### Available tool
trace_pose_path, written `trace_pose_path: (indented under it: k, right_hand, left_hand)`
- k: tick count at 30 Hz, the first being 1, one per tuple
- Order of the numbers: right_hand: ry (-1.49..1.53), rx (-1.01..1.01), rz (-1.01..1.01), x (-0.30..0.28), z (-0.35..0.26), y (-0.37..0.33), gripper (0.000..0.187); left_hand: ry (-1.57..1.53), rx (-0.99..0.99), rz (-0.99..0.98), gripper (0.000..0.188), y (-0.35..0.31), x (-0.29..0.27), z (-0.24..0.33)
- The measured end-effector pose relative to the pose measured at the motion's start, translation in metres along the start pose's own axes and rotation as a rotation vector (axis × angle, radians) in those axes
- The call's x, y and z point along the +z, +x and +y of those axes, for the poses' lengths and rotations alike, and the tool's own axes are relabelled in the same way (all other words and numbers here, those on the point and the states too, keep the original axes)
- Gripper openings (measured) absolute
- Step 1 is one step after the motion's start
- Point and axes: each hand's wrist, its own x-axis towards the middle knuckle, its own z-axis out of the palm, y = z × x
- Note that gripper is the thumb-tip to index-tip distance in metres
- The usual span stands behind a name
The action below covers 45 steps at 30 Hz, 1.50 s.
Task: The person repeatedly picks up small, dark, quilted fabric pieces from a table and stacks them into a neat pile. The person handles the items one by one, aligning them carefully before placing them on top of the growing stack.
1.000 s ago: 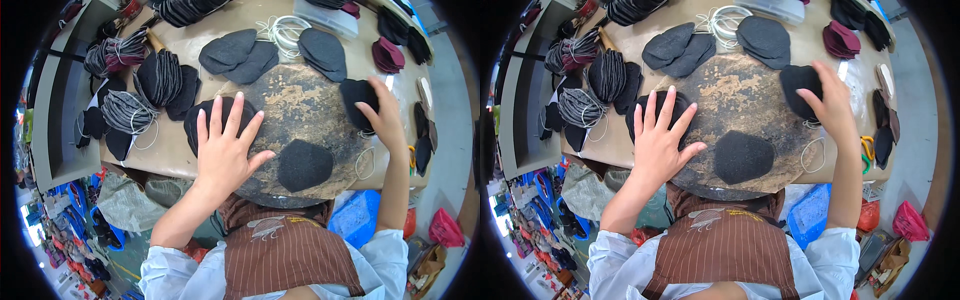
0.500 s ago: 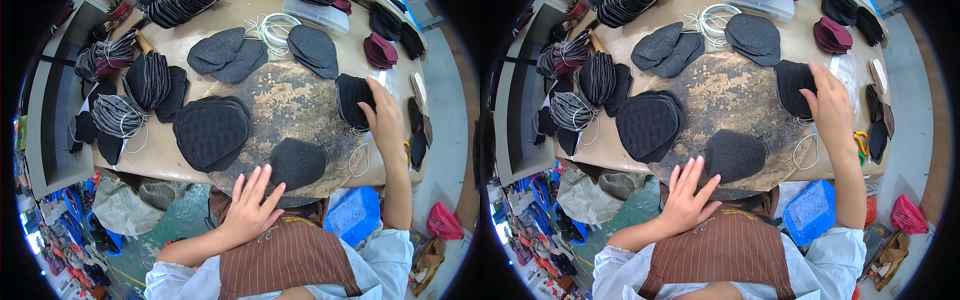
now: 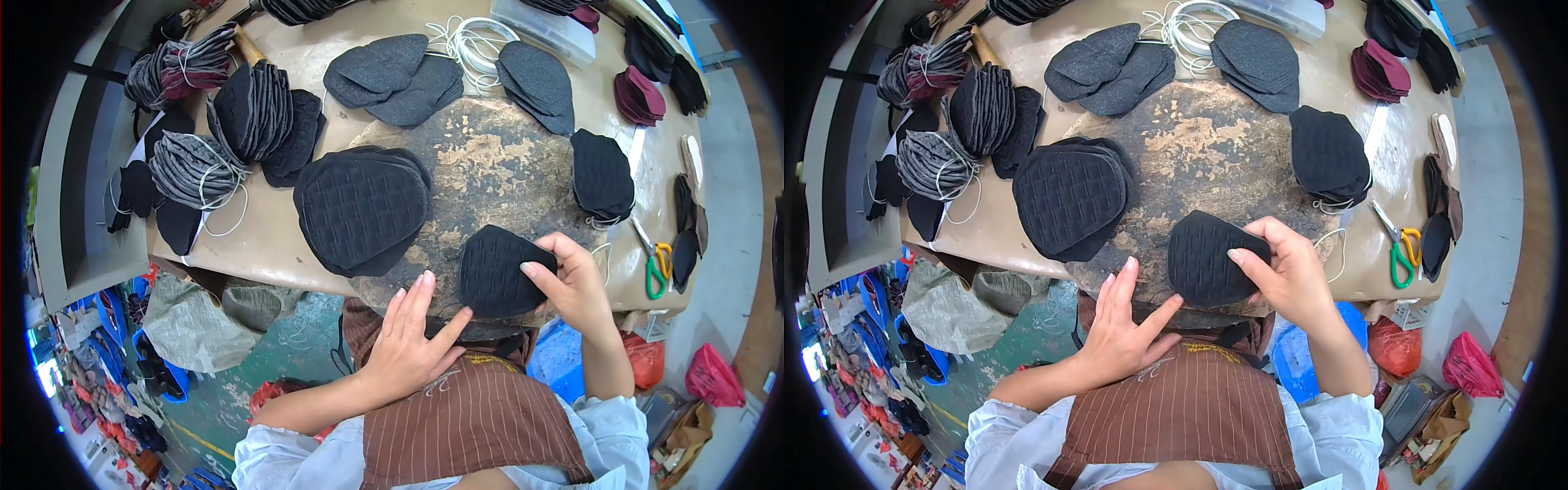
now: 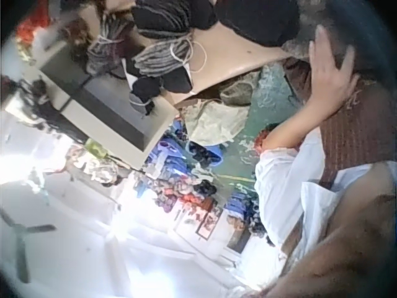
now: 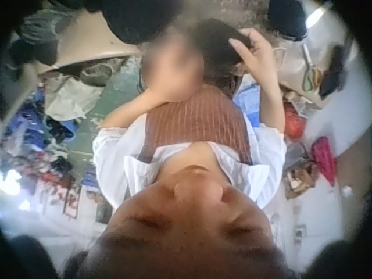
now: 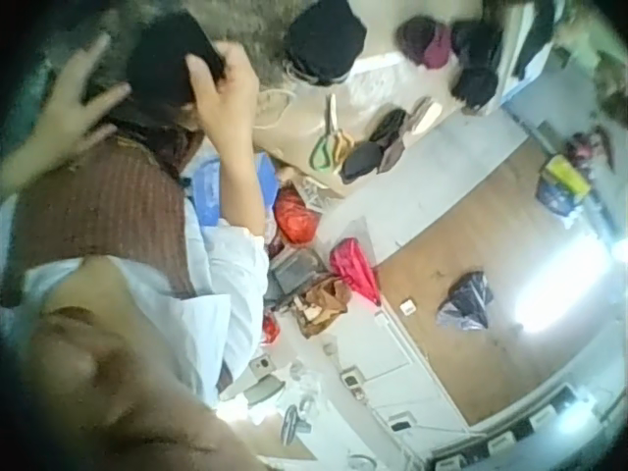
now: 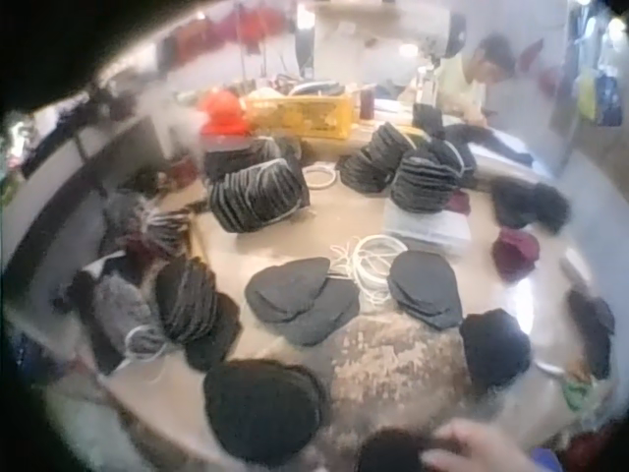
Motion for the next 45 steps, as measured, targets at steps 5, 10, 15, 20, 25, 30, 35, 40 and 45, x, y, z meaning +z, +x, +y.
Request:
trace_pose_path:
  k: [5, 10, 15, 20, 25, 30, 35, 40, 45]
  right_hand:
    - [0.048, -0.017, 0.034, 0.003, 0.008, -0.001, 0.014]
    - [0.042, -0.048, 0.037, 0.004, 0.014, 0.001, 0.015]
    - [0.029, 0.01, 0.044, 0.004, 0.014, 0.002, 0.015]
    - [0.006, 0.018, 0.087, 0.007, 0.014, 0.001, 0.014]
    - [-0.048, 0.024, 0.109, 0.007, 0.011, 0.003, 0.014]
    - [-0.714, -0.216, 0.274, 0.002, 0.002, 0.004, 0.019]
    - [-0.712, -0.382, 0.305, 0.0, -0.001, 0.006, 0.021]
    - [-0.421, -0.742, 0.139, -0.005, 0.012, -0.014, 0.025]
    - [-0.066, -0.627, 0.245, 0.002, 0.019, -0.017, 0.024]
  left_hand:
    - [-0.058, 0.004, 0.04, 0.057, -0.005, 0.006, -0.004]
    - [-0.074, 0.013, 0.077, 0.061, -0.007, 0.01, -0.006]
    - [0.045, -0.043, 0.026, 0.071, -0.001, 0.005, 0.002]
    - [0.117, -0.025, -0.009, 0.07, 0.0, 0.005, 0.003]
    - [0.266, 0.219, -0.193, 0.051, 0.028, -0.016, 0.001]
    - [0.01, 0.149, -0.246, 0.055, 0.058, -0.018, -0.006]
    - [-0.098, -0.031, -0.03, 0.059, 0.078, -0.007, 0.009]
    - [-0.684, -0.138, 0.272, 0.06, 0.072, -0.014, 0.002]
    - [-0.918, -0.181, 0.237, 0.059, 0.065, -0.02, 0.003]
